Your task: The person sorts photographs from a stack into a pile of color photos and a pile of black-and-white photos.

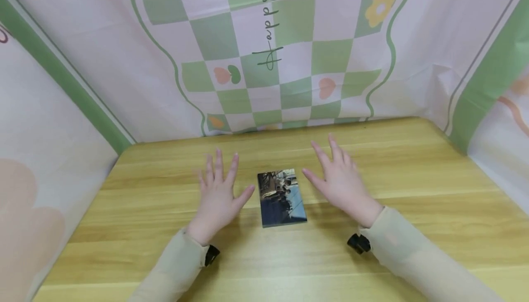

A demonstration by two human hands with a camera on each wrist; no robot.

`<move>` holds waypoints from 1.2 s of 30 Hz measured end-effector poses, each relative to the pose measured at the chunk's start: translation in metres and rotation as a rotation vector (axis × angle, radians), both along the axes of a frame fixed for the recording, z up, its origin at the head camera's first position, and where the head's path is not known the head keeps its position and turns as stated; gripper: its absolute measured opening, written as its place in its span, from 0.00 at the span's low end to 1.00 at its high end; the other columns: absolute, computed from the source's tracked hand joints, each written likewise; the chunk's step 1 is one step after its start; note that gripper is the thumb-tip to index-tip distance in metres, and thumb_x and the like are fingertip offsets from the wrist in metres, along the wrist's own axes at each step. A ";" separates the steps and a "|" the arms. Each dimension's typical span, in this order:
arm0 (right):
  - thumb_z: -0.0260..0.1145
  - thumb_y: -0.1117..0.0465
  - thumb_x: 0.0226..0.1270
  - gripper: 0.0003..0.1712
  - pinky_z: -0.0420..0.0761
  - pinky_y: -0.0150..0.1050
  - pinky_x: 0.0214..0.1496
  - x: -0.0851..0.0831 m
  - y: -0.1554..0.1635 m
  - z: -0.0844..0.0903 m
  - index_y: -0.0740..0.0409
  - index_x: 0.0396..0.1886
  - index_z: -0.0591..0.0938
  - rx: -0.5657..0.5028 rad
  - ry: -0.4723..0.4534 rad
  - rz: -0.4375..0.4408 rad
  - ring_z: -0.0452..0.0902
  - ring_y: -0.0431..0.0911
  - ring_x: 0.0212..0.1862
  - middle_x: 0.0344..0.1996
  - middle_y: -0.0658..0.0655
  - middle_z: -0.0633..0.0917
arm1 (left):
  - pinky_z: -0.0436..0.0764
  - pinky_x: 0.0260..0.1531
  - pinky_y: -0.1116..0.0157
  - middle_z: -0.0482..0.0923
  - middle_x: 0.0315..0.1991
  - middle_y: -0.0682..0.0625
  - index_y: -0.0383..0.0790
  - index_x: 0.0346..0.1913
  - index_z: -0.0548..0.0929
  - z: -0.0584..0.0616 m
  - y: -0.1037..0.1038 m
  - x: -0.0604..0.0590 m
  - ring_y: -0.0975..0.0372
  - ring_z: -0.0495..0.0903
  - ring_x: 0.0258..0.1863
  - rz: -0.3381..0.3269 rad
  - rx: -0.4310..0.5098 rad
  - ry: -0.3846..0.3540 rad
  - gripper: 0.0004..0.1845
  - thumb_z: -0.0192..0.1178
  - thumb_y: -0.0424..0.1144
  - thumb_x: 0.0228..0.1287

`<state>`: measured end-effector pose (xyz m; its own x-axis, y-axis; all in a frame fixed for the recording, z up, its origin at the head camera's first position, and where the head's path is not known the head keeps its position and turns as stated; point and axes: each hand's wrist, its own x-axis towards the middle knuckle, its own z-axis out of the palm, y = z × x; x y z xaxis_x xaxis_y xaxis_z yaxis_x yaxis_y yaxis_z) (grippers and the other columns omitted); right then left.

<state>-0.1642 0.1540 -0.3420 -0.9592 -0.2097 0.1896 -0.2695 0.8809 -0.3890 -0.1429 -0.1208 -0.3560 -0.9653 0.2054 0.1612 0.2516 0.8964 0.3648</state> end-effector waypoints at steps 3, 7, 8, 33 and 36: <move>0.46 0.37 0.71 0.42 0.61 0.69 0.65 -0.001 0.002 0.003 0.56 0.75 0.50 -0.176 -0.109 0.023 0.57 0.70 0.67 0.72 0.70 0.50 | 0.30 0.69 0.39 0.16 0.73 0.47 0.53 0.75 0.35 0.002 0.000 0.001 0.47 0.20 0.72 -0.068 0.175 -0.136 0.42 0.45 0.60 0.69; 0.44 0.43 0.75 0.38 0.69 0.62 0.64 -0.003 0.005 0.003 0.62 0.74 0.52 -0.440 -0.268 0.067 0.65 0.65 0.63 0.69 0.70 0.60 | 0.34 0.70 0.40 0.21 0.75 0.50 0.52 0.75 0.33 0.003 -0.002 0.000 0.50 0.24 0.74 -0.166 0.413 -0.302 0.38 0.41 0.54 0.73; 0.44 0.44 0.76 0.37 0.70 0.60 0.63 -0.004 0.006 0.002 0.63 0.73 0.53 -0.509 -0.313 0.079 0.66 0.64 0.62 0.68 0.71 0.61 | 0.34 0.71 0.41 0.23 0.75 0.51 0.51 0.75 0.33 0.003 -0.003 -0.001 0.51 0.26 0.74 -0.188 0.472 -0.341 0.37 0.39 0.53 0.74; 0.27 0.40 0.76 0.45 0.57 0.56 0.73 -0.023 0.019 -0.044 0.77 0.70 0.39 -0.982 -0.891 0.270 0.50 0.69 0.70 0.69 0.78 0.49 | 0.37 0.73 0.47 0.24 0.73 0.32 0.43 0.74 0.26 -0.029 -0.009 -0.008 0.38 0.31 0.72 -0.340 1.383 -0.923 0.32 0.17 0.51 0.74; 0.27 0.40 0.76 0.45 0.57 0.56 0.73 -0.023 0.018 -0.046 0.77 0.70 0.39 -0.994 -0.898 0.272 0.50 0.68 0.70 0.69 0.78 0.49 | 0.37 0.73 0.48 0.26 0.73 0.30 0.44 0.74 0.26 -0.032 -0.009 -0.008 0.40 0.32 0.73 -0.326 1.393 -0.942 0.32 0.18 0.51 0.74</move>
<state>-0.1876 0.1723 -0.3880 -0.7816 -0.5518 -0.2910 0.2910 0.0902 -0.9525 -0.1513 -0.1302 -0.3879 -0.7745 0.6060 -0.1817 -0.3977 -0.2430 0.8848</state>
